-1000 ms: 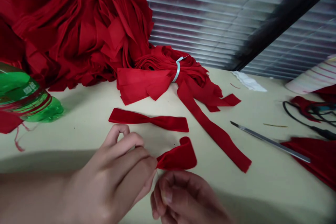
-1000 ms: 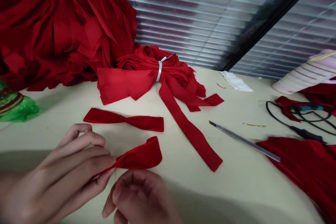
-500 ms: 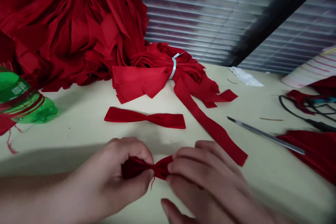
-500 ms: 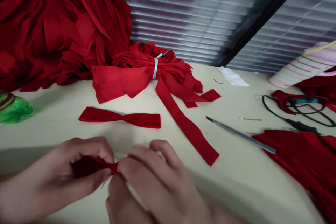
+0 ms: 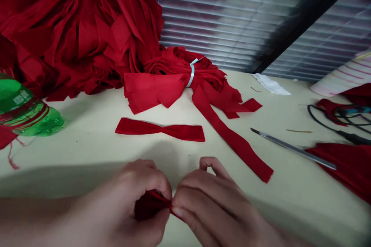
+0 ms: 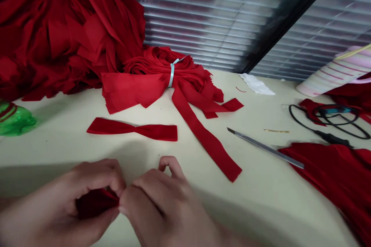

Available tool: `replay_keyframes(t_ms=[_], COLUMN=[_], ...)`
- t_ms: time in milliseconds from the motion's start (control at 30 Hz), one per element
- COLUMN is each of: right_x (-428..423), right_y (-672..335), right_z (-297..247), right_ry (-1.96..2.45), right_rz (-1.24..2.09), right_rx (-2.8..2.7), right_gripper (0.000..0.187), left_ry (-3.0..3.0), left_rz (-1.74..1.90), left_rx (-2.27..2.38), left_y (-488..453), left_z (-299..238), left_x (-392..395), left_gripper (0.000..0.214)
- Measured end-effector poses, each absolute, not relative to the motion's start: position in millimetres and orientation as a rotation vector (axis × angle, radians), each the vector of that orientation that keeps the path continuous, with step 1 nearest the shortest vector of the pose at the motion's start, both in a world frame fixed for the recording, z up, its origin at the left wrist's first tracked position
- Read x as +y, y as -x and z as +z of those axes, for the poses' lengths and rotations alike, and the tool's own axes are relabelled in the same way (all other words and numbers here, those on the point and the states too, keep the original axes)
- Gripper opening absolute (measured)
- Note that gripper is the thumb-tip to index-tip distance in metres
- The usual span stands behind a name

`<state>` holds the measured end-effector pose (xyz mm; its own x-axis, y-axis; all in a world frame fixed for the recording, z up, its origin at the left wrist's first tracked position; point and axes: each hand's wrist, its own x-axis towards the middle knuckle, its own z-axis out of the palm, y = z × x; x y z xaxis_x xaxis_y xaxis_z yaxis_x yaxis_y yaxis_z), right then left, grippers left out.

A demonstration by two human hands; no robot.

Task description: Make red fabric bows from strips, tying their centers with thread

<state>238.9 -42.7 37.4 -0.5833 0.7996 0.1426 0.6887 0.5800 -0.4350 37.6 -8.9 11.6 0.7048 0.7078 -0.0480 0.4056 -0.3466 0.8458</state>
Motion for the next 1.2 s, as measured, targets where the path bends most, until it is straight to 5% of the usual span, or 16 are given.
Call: replay_keyframes(t_ms=[500,800,1200], right_x=[-42,-46,-48], right_y=[-236,-231,-231], right_z=[33,22,22], right_ry=[1.270,1.164,1.264], right_rz=[0.959,0.790,1.006], right_rx=[-2.186,-2.088,-1.977], right_gripper=[0.013,0.020,0.015], left_ry=[-1.972,-2.021,-2.218], left_rz=[0.504,0.483,0.676], left_rx=[0.851,0.806,0.761], left_y=[-39,-40,-47], left_z=[14,15,19], left_x=[-10,-7,-6], left_gripper=[0.020,0.015,0.017])
